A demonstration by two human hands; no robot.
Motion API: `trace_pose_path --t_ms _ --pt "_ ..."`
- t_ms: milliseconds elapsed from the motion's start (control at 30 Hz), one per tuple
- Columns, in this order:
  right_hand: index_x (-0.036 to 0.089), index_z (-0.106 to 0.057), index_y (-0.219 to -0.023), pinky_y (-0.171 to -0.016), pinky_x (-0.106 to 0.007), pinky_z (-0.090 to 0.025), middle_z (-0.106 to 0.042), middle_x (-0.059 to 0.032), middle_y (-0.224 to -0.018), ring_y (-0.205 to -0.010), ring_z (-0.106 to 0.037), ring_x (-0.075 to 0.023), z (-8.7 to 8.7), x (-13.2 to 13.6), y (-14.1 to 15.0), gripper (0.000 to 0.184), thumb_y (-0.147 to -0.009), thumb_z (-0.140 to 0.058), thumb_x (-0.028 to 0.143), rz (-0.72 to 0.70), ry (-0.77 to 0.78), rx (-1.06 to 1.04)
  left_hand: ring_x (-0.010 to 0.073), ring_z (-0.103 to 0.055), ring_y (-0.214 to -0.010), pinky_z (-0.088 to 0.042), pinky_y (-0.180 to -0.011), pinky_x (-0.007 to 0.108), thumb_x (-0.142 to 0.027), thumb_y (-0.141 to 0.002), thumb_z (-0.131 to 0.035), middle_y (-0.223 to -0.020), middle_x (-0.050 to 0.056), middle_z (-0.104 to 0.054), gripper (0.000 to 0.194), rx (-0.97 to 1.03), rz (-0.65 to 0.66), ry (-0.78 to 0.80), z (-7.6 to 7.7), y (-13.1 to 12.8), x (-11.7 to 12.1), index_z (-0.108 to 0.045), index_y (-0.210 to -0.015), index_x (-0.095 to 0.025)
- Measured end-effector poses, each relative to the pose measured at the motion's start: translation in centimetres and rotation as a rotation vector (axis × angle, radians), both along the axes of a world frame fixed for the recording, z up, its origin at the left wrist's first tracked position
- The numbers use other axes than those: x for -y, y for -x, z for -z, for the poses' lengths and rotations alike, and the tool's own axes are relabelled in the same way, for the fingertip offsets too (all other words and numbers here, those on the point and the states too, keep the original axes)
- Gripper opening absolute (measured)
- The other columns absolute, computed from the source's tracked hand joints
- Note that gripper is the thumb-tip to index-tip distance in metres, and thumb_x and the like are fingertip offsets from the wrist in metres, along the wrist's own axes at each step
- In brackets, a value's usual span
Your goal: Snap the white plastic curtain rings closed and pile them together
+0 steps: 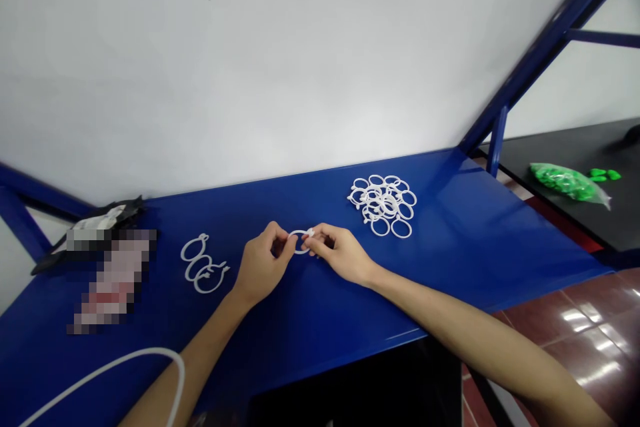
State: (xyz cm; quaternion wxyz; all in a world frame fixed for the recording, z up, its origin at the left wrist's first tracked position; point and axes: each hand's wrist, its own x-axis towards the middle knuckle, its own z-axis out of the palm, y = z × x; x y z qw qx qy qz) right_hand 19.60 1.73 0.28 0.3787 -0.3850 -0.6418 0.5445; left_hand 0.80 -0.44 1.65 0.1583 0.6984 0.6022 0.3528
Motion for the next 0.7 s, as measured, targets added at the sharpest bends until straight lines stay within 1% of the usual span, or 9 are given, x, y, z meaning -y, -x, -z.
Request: trace_pose_path --t_ms 67,133,167,267,333,400,500,600,700 --pt "0.018 -0.065 -0.094 -0.069 -0.026 -0.052 -0.072 -0.002 -0.083 -0.072 -0.067 -0.0137 0.2 -0.3 0.1 0.025 -0.094 -0.062 0.044 -0.002 0.067 -0.078 0.012 -0.052 -0.054 -0.041 -0.058 0.026 -0.041 -0.089 -0.057 -0.058 -0.005 -0.055 0.027 -0.036 0.033 0.008 0.1 -0.2 0.1 -0.052 -0.071 -0.022" --pt "0.018 -0.065 -0.09 -0.068 -0.026 -0.052 -0.072 -0.0025 -0.083 -0.071 -0.067 -0.0139 0.2 -0.4 -0.1 0.031 -0.093 -0.063 0.049 -0.022 0.078 -0.099 0.013 -0.055 -0.059 -0.044 -0.062 0.027 -0.039 -0.088 -0.06 -0.065 -0.004 -0.06 0.02 -0.033 0.066 -0.009 0.1 -0.2 0.2 -0.058 -0.08 -0.021" --pt "0.018 -0.066 -0.088 -0.068 -0.026 -0.051 -0.072 -0.0021 -0.081 -0.07 -0.066 -0.0139 0.1 -0.5 -0.2 0.033 -0.093 -0.063 0.05 -0.032 0.052 -0.075 0.0136 -0.057 -0.063 -0.046 -0.065 0.028 -0.038 -0.087 -0.062 -0.071 -0.003 -0.064 0.017 -0.013 0.083 -0.025 0.1 -0.2 0.2 -0.061 -0.088 -0.021" --pt "0.019 -0.067 -0.085 -0.066 -0.025 -0.047 -0.07 0.0 -0.073 -0.066 -0.062 -0.013 -0.5 -0.2 -0.6 0.032 -0.094 -0.062 0.05 -0.014 -0.093 0.054 0.0146 -0.063 -0.073 -0.051 -0.073 0.029 -0.035 -0.089 -0.064 -0.087 0.0 -0.071 0.022 0.071 0.15 -0.034 0.1 -0.2 0.4 -0.065 -0.107 -0.023" --pt "0.019 -0.069 -0.085 -0.064 -0.025 -0.045 -0.069 0.0006 -0.071 -0.064 -0.059 -0.0126 -0.8 -0.1 -0.8 0.032 -0.096 -0.06 0.048 0.005 -0.173 0.113 0.0148 -0.065 -0.076 -0.052 -0.075 0.03 -0.037 -0.092 -0.063 -0.09 0.001 -0.073 0.022 0.134 0.19 0.014 0.2 -0.1 0.4 -0.066 -0.108 -0.023" --pt "0.019 -0.07 -0.087 -0.063 -0.025 -0.045 -0.068 0.0006 -0.071 -0.064 -0.059 -0.0128 -0.9 0.0 -0.8 0.031 -0.095 -0.061 0.047 0.01 -0.195 0.117 0.0155 -0.068 -0.079 -0.054 -0.077 0.03 -0.038 -0.094 -0.061 -0.093 0.001 -0.074 0.022 0.209 0.203 0.069 0.5 0.1 0.3 -0.068 -0.108 -0.023" --pt "0.019 -0.07 -0.093 -0.063 -0.025 -0.048 -0.068 0.0005 -0.072 -0.064 -0.062 -0.0131 -0.7 -0.1 -0.7 0.03 -0.091 -0.067 0.049 0.011 -0.095 0.017 0.0167 -0.07 -0.087 -0.055 -0.081 0.03 -0.039 -0.094 -0.061 -0.098 0.002 -0.075 0.022 0.31 0.167 0.104 0.8 0.4 0.1 -0.07 -0.107 -0.024" --pt "0.019 -0.069 -0.096 -0.065 -0.026 -0.052 -0.069 0.0004 -0.074 -0.064 -0.065 -0.0131 -0.5 -0.3 -0.5 0.033 -0.085 -0.072 0.05 0.015 0.042 -0.108 0.0164 -0.071 -0.088 -0.055 -0.082 0.029 -0.038 -0.092 -0.064 -0.098 0.001 -0.076 0.021 0.358 0.128 0.082 0.9 0.6 -0.1 -0.071 -0.106 -0.024" --pt "0.018 -0.069 -0.094 -0.064 -0.025 -0.05 -0.068 0.0009 -0.072 -0.064 -0.064 -0.0126 -0.6 -0.2 -0.6 0.028 -0.088 -0.07 0.046 0.015 0.001 -0.089 0.0161 -0.071 -0.087 -0.055 -0.081 0.028 -0.037 -0.091 -0.067 -0.098 0.001 -0.077 0.019 0.325 0.121 0.035 0.8 0.6 -0.1 -0.073 -0.103 -0.024"
